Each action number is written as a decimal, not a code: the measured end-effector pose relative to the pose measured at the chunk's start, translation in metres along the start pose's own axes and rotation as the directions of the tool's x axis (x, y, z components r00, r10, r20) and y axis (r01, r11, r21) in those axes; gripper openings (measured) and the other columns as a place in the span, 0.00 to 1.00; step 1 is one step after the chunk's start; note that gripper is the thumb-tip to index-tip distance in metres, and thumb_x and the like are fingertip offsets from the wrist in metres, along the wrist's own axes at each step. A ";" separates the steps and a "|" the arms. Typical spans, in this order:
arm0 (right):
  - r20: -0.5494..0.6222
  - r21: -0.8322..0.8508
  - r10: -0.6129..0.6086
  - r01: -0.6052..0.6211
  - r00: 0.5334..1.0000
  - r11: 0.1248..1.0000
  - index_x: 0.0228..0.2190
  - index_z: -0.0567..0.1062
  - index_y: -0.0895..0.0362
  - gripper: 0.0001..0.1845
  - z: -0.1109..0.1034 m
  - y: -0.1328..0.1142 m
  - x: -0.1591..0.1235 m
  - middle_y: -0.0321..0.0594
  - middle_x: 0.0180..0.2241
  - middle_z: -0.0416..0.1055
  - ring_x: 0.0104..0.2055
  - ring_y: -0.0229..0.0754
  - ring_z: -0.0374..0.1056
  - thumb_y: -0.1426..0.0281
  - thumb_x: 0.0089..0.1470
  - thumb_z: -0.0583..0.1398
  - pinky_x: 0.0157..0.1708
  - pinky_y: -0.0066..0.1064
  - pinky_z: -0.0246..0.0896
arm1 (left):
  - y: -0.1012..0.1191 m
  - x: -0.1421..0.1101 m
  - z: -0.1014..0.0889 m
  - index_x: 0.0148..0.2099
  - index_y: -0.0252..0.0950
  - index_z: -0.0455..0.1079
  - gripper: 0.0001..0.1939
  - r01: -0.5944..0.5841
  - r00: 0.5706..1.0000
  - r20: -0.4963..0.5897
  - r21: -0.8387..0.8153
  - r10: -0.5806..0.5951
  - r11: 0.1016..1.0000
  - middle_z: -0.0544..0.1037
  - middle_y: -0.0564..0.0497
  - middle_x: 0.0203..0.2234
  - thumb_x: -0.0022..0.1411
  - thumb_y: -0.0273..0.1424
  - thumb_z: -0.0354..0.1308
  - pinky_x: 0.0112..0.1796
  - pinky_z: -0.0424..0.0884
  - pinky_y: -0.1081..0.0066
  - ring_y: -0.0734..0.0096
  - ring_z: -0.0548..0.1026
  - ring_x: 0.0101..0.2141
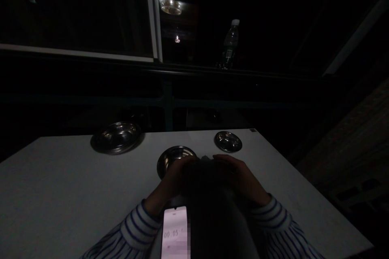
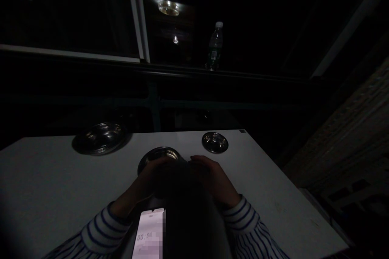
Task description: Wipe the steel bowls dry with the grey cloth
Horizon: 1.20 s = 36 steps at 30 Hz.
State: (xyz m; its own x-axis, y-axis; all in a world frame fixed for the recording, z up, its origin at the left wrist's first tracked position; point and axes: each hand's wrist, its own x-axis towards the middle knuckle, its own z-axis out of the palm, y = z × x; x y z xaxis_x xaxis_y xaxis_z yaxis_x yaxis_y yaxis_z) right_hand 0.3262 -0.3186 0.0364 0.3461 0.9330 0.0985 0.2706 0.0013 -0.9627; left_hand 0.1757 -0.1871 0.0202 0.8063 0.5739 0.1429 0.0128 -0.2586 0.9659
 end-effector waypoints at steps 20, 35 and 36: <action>-0.034 -0.146 -0.114 0.108 0.993 0.983 0.45 0.67 0.52 0.18 0.000 -0.016 0.008 0.37 0.38 0.69 0.39 0.37 0.66 0.71 0.50 0.53 0.36 0.29 0.60 | 0.006 -0.020 -0.030 0.39 0.36 0.69 0.12 -0.190 0.981 0.022 0.295 0.192 0.937 0.76 0.47 0.37 0.49 0.25 0.57 0.39 0.68 0.66 0.66 0.73 0.38; 0.084 -0.206 -0.038 0.054 0.996 0.977 0.29 0.63 0.56 0.06 -0.003 -0.013 0.007 0.31 0.22 0.60 0.24 0.31 0.55 0.66 0.52 0.53 0.22 0.23 0.50 | 0.009 -0.023 -0.039 0.25 0.35 0.67 0.05 -0.116 0.992 0.000 0.309 0.122 0.944 0.70 0.53 0.22 0.51 0.29 0.54 0.25 0.62 0.75 0.75 0.66 0.24; 0.078 -0.195 -0.037 0.051 0.996 0.979 0.29 0.63 0.56 0.06 -0.002 -0.013 0.007 0.30 0.22 0.59 0.23 0.31 0.54 0.66 0.53 0.52 0.22 0.23 0.49 | 0.010 -0.023 -0.038 0.24 0.34 0.65 0.06 -0.090 0.995 -0.014 0.288 0.099 0.953 0.68 0.54 0.21 0.52 0.30 0.53 0.25 0.61 0.75 0.76 0.65 0.24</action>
State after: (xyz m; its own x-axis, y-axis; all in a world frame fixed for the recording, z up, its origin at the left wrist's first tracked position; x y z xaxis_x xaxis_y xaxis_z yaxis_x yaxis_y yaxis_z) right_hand 0.3271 -0.3126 0.0498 0.2647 0.9576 0.1136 0.4583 -0.0213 -0.8885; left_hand 0.1350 -0.1735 0.0342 0.7955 0.5562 0.2404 0.1097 -0.5223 0.8456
